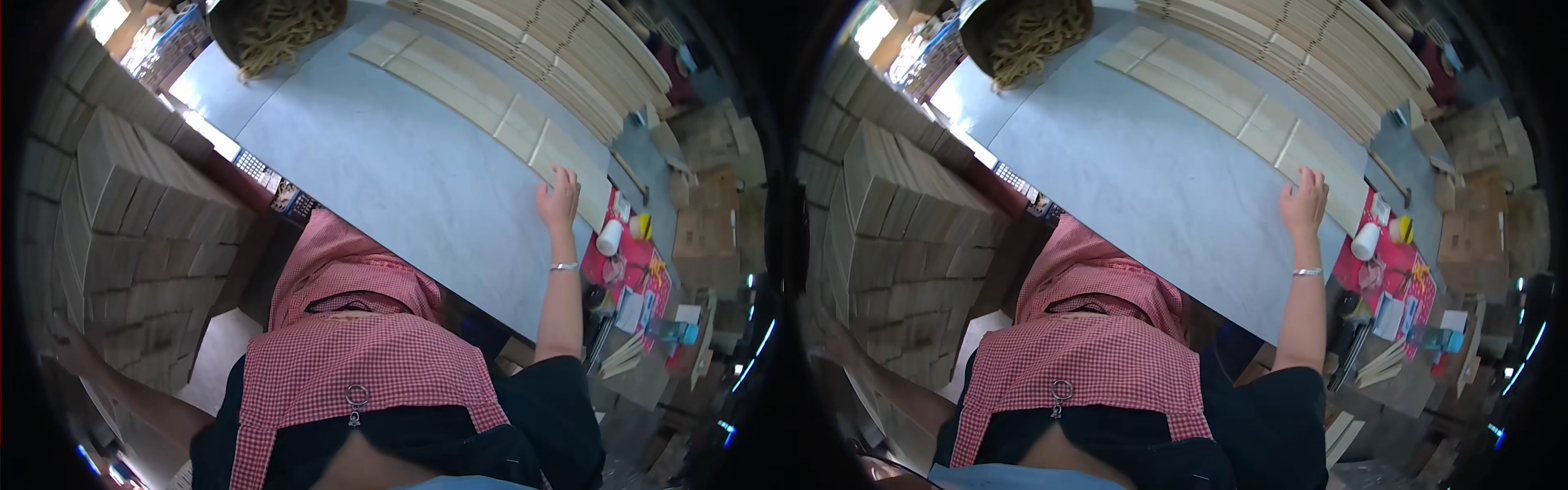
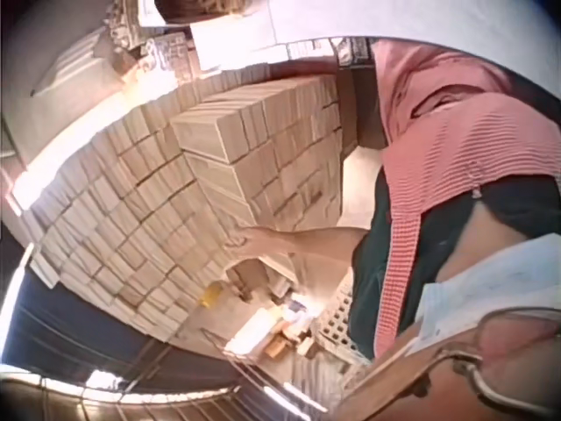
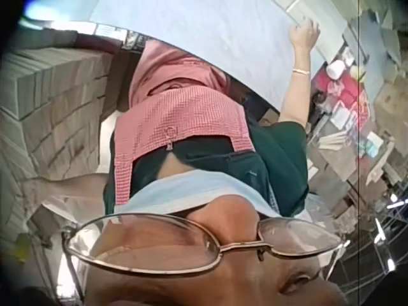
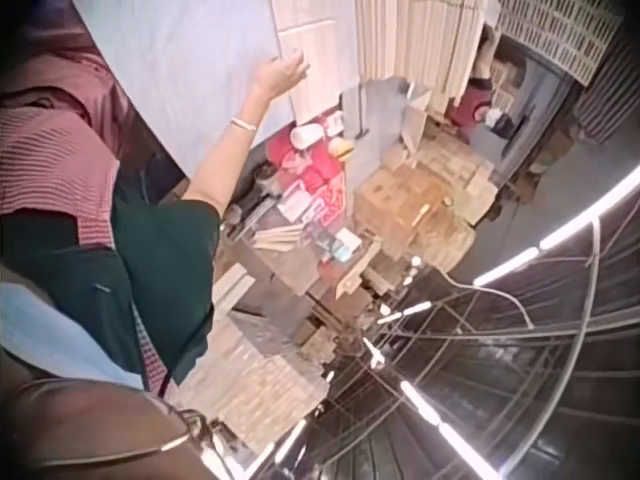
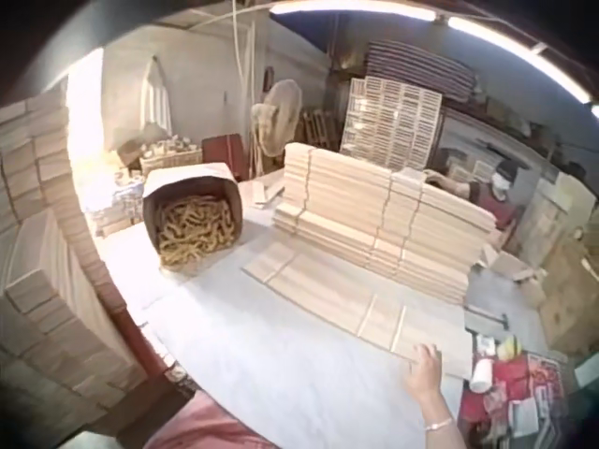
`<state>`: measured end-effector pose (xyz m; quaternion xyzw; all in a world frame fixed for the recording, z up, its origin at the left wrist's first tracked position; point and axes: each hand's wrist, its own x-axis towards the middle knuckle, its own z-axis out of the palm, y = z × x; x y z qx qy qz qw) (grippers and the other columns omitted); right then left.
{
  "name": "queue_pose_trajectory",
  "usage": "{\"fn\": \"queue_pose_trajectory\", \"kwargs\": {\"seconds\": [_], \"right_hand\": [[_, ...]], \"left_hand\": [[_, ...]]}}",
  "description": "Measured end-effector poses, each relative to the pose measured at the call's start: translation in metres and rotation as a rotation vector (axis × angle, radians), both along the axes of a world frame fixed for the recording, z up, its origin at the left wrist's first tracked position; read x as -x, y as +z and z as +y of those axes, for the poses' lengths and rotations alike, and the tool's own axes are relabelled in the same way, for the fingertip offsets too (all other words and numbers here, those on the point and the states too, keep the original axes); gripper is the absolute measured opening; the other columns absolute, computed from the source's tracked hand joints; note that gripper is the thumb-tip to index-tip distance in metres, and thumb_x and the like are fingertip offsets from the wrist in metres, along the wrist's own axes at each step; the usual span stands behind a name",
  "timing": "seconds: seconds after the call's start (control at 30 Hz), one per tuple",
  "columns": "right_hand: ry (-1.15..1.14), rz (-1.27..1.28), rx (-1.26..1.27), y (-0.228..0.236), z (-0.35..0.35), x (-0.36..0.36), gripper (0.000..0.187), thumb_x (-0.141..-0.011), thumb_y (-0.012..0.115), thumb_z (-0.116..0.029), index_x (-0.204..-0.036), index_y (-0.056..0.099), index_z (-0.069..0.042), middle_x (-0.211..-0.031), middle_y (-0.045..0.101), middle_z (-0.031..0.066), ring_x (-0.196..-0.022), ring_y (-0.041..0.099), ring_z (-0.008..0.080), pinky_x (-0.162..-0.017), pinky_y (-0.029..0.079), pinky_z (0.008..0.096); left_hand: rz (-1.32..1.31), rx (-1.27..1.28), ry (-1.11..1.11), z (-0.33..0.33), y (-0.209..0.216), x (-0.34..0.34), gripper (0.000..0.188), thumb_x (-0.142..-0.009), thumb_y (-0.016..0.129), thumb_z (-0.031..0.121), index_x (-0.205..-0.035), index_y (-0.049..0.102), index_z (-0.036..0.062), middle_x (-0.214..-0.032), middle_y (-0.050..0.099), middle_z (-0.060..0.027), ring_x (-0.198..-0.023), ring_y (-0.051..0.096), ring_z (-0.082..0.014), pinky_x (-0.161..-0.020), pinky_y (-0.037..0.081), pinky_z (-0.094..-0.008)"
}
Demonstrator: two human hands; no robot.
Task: Assembling small wooden box frames using wood glue and a pneumatic nail gun.
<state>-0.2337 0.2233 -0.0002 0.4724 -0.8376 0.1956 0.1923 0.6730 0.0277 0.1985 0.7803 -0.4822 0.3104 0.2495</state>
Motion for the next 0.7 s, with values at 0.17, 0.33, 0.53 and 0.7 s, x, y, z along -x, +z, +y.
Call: {"fn": "queue_pose_trajectory", "kwargs": {"seconds": [0.17,0.33,0.53,0.7], "right_hand": [[-0.102,-0.180,-0.377,-0.010,0.020,0.028,0.035,-0.078,0.065,-0.010,-0.113,0.061,-0.007,-0.114,0.059,0.0130,-0.095,0.057,0.0338,-0.087,0.049,0.0421],[0.004,-0.155,-0.265,-0.001,0.032,0.037,0.031,-0.076,0.066,-0.012,-0.107,0.060,-0.008,-0.114,0.058,0.0120,-0.092,0.057,0.0331,-0.086,0.049,0.0414],[-0.089,-0.318,-0.461,0.017,0.048,0.036,0.032,-0.075,0.068,-0.014,-0.105,0.059,-0.007,-0.119,0.057,0.0112,-0.095,0.056,0.0335,-0.088,0.049,0.0424],[0.040,-0.257,-0.495,0.030,0.053,0.011,0.043,-0.076,0.071,-0.018,-0.115,0.060,-0.006,-0.121,0.056,0.0129,-0.103,0.055,0.0369,-0.092,0.048,0.0468]], "left_hand": [[0.084,0.347,-0.494,0.006,0.008,0.192,0.039,-0.099,0.066,0.023,-0.134,0.060,0.0075,-0.131,0.065,-0.0134,-0.114,0.065,-0.0242,-0.097,0.054,-0.0353],[0.125,0.124,-1.107,-0.036,-0.028,0.351,0.040,-0.095,0.065,0.009,-0.134,0.059,0.0091,-0.144,0.054,-0.0129,-0.131,0.053,-0.0258,-0.107,0.045,-0.0400],[0.315,-0.108,-1.566,-0.075,-0.061,0.470,0.050,-0.086,0.069,0.001,-0.134,0.061,0.0085,-0.144,0.052,-0.0133,-0.127,0.054,-0.0281,-0.104,0.047,-0.0408],[0.326,-0.321,-1.693,-0.109,-0.092,0.519,0.049,-0.086,0.067,0.004,-0.134,0.058,0.0059,-0.142,0.054,-0.0121,-0.123,0.056,-0.0293,-0.103,0.047,-0.0386]]}}
